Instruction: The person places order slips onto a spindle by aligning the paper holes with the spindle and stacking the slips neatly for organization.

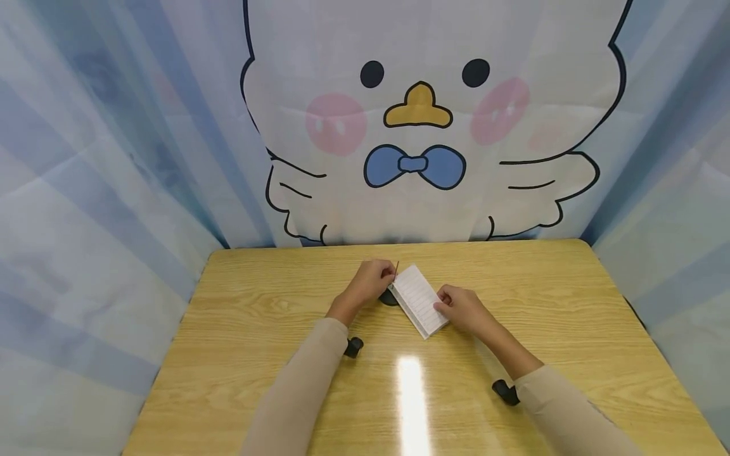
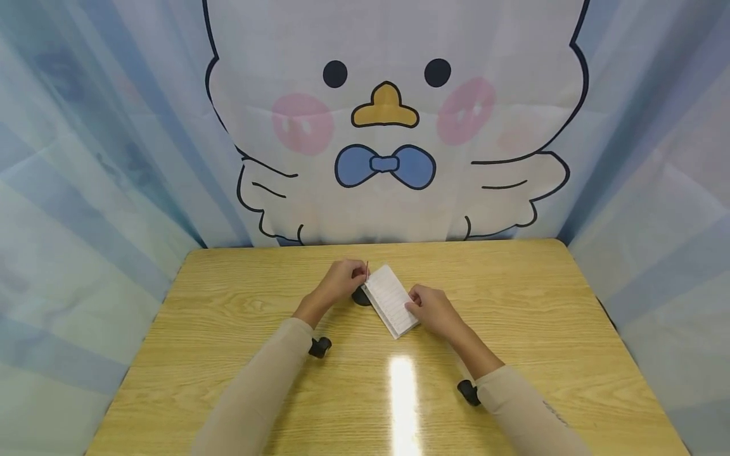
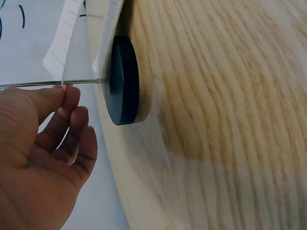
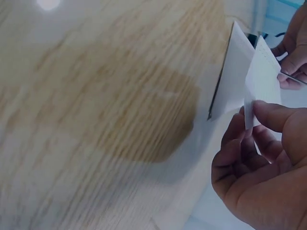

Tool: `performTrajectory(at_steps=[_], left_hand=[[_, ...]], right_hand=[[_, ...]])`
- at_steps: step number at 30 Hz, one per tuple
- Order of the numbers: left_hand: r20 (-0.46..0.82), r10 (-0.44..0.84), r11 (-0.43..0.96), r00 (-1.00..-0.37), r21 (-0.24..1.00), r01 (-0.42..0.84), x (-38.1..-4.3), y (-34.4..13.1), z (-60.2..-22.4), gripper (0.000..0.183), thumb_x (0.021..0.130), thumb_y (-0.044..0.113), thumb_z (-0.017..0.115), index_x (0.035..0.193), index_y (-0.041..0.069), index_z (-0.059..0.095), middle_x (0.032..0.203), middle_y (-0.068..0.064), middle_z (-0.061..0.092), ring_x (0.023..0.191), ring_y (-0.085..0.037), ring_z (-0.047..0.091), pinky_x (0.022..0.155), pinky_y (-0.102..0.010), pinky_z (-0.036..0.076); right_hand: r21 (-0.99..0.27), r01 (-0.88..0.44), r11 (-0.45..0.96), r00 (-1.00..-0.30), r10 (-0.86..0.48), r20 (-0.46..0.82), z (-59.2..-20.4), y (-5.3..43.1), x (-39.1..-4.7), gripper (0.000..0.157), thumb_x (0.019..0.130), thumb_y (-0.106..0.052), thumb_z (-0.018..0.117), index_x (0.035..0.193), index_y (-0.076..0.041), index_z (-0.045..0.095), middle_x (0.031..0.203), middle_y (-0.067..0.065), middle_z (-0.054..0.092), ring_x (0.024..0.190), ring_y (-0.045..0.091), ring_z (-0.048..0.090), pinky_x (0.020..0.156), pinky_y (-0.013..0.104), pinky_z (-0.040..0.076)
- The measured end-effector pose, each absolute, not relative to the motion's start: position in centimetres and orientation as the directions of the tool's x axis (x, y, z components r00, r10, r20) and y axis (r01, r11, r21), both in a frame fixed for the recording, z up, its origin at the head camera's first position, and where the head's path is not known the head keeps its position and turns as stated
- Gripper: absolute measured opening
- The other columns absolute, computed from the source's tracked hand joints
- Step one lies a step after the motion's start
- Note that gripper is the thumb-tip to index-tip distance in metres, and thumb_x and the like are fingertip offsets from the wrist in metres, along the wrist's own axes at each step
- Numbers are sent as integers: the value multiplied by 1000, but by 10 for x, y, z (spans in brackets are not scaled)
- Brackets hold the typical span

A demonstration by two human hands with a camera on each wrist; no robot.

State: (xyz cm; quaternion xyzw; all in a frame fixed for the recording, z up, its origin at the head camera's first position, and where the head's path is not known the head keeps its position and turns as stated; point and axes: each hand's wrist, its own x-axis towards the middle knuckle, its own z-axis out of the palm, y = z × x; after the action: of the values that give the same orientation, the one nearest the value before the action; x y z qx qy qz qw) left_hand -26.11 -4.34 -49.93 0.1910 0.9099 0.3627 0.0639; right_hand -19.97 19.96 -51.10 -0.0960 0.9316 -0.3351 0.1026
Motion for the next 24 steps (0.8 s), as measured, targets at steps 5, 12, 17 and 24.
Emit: performTrajectory(at_steps=[5, 12, 17, 24], left_hand=[[1, 394, 675, -919, 679, 290, -259, -39, -507, 11, 101, 6, 65, 95, 6, 74, 85, -4, 67, 76, -12, 54, 65, -21, 44], [-7, 384, 695, -923, 660, 284, -254, -35, -514, 8, 100, 7, 68, 98, 7, 76, 91, -4, 65, 82, -13, 56, 71, -23, 48], [-10, 364, 717, -931, 642, 274, -252, -37, -517, 8, 99, 9, 70, 104, 8, 75, 101, -6, 63, 93, -17, 59, 82, -29, 52], [-13, 342, 738, -940, 623, 259, -251, -39, -521, 11, 99, 11, 70, 109, 7, 74, 104, -8, 61, 95, -19, 57, 88, -34, 52]], right_hand=[[-610, -115, 784, -961, -244, -132, -517, 199, -198, 12, 99, -13, 69, 102, -2, 65, 81, 4, 59, 73, 15, 52, 64, 27, 43], [-524, -157, 837, -963, -248, -107, -521, 200, -192, 17, 97, -16, 73, 104, -4, 65, 81, 3, 59, 72, 16, 53, 65, 30, 45], [-477, -169, 863, -963, -247, -106, -520, 199, -191, 19, 95, -20, 77, 102, -6, 65, 83, 2, 62, 72, 15, 55, 65, 32, 47], [-462, -178, 869, -962, -252, -102, -522, 196, -191, 22, 94, -21, 78, 104, -6, 65, 84, 2, 63, 72, 15, 56, 64, 31, 48]])
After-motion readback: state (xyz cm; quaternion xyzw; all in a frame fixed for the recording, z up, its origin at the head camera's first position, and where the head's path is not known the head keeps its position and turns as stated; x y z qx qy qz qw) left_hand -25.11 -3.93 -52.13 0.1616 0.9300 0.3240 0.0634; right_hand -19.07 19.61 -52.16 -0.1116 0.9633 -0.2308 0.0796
